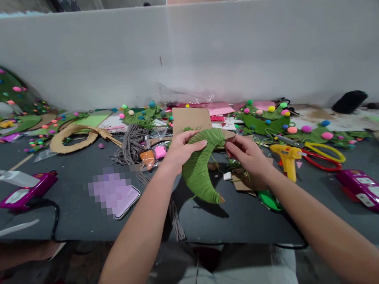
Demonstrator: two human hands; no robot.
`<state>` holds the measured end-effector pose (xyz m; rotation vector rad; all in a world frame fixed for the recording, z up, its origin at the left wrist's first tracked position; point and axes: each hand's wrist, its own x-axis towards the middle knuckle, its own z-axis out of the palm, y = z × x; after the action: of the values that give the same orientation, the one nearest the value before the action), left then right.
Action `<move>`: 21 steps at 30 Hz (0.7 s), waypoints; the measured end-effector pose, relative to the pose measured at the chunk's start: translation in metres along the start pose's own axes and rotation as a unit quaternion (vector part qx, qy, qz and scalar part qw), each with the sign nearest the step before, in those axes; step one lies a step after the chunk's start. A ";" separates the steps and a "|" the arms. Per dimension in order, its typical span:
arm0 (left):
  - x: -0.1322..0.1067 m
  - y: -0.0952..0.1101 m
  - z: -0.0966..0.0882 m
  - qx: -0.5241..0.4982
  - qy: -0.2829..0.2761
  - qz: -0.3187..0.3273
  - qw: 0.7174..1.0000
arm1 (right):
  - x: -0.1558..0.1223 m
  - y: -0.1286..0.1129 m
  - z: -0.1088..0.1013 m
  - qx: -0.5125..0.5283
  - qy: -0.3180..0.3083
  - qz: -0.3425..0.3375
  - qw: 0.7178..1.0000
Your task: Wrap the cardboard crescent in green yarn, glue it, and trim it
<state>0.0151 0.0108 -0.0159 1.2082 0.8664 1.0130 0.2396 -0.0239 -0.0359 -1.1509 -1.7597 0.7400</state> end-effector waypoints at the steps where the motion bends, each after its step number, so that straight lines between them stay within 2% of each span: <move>1: 0.000 -0.001 0.000 0.001 -0.002 -0.002 1.000 | -0.001 0.000 0.000 -0.011 0.005 -0.002 1.000; 4: 0.001 -0.002 0.002 0.001 -0.006 0.002 1.000 | -0.002 0.001 0.001 -0.039 0.016 0.004 0.999; 12: 0.003 -0.008 0.010 0.028 0.053 0.027 0.998 | -0.006 -0.005 0.003 -0.140 0.025 -0.024 0.990; 15: 0.004 -0.009 0.011 0.050 0.076 0.042 0.995 | -0.007 -0.007 0.001 -0.175 0.016 -0.038 0.984; 21: 0.003 -0.010 0.012 0.057 0.077 0.061 0.994 | -0.006 -0.009 -0.003 -0.219 -0.018 -0.041 0.975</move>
<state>0.0283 0.0093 -0.0234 1.3038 0.9918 1.1805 0.2394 -0.0325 -0.0292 -1.3455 -2.0500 0.3294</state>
